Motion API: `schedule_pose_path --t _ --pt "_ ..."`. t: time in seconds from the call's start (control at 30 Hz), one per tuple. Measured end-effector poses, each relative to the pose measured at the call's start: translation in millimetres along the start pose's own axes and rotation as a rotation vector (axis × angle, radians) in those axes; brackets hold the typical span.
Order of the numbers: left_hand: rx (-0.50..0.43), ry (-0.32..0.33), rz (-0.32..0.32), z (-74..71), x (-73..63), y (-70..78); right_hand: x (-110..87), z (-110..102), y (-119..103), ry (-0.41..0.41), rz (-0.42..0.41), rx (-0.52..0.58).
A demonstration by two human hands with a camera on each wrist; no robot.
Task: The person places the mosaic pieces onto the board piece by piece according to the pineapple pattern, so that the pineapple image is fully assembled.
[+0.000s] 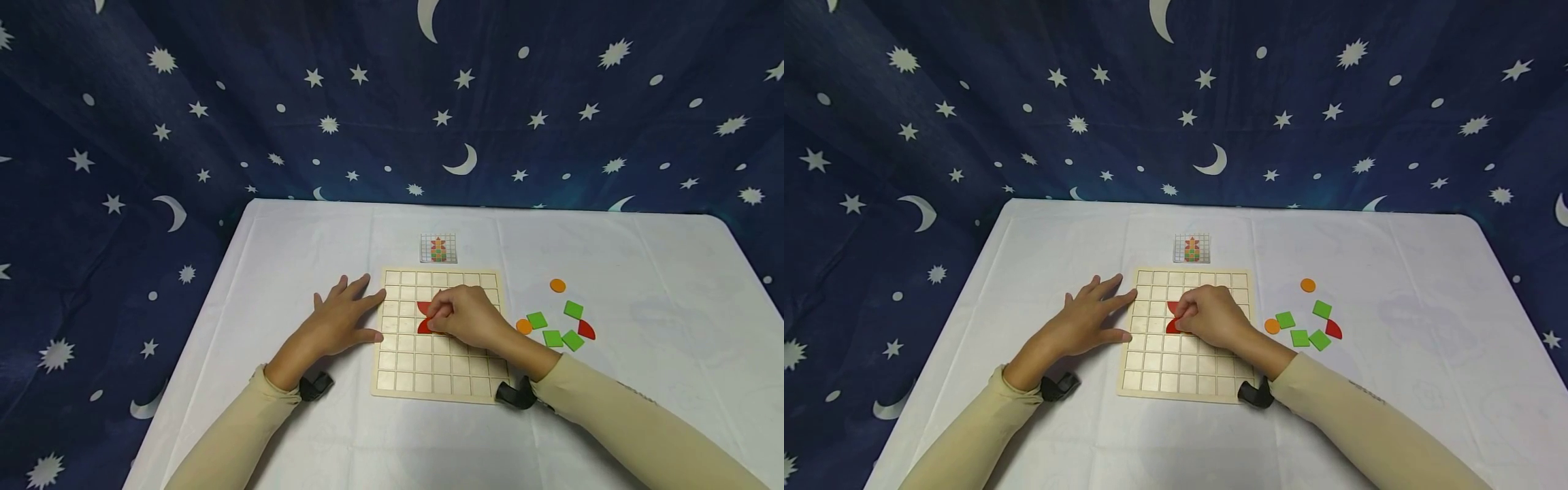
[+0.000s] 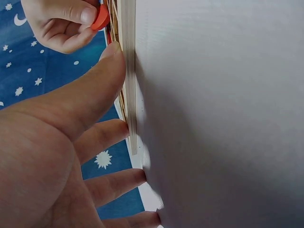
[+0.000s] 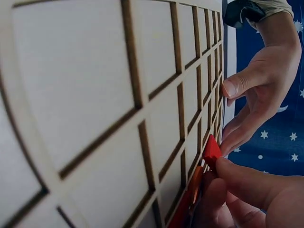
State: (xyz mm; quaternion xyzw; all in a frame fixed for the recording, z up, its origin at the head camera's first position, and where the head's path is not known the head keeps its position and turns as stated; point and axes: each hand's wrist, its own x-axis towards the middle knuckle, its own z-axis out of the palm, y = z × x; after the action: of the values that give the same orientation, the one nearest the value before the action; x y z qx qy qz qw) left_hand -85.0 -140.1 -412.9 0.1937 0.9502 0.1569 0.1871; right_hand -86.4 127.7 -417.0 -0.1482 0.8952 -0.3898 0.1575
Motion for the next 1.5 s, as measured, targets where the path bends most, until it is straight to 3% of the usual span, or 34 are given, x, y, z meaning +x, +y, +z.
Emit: schedule_pose_path --t 0.6,1.5 --pt "0.004 0.005 0.004 -1.4 -0.8 1.6 1.9 0.3 -10.0 -0.006 -0.009 -0.138" --pt "-0.001 0.007 0.003 -1.1 -1.1 1.8 -2.7 1.2 -0.8 0.018 -0.009 -0.101"
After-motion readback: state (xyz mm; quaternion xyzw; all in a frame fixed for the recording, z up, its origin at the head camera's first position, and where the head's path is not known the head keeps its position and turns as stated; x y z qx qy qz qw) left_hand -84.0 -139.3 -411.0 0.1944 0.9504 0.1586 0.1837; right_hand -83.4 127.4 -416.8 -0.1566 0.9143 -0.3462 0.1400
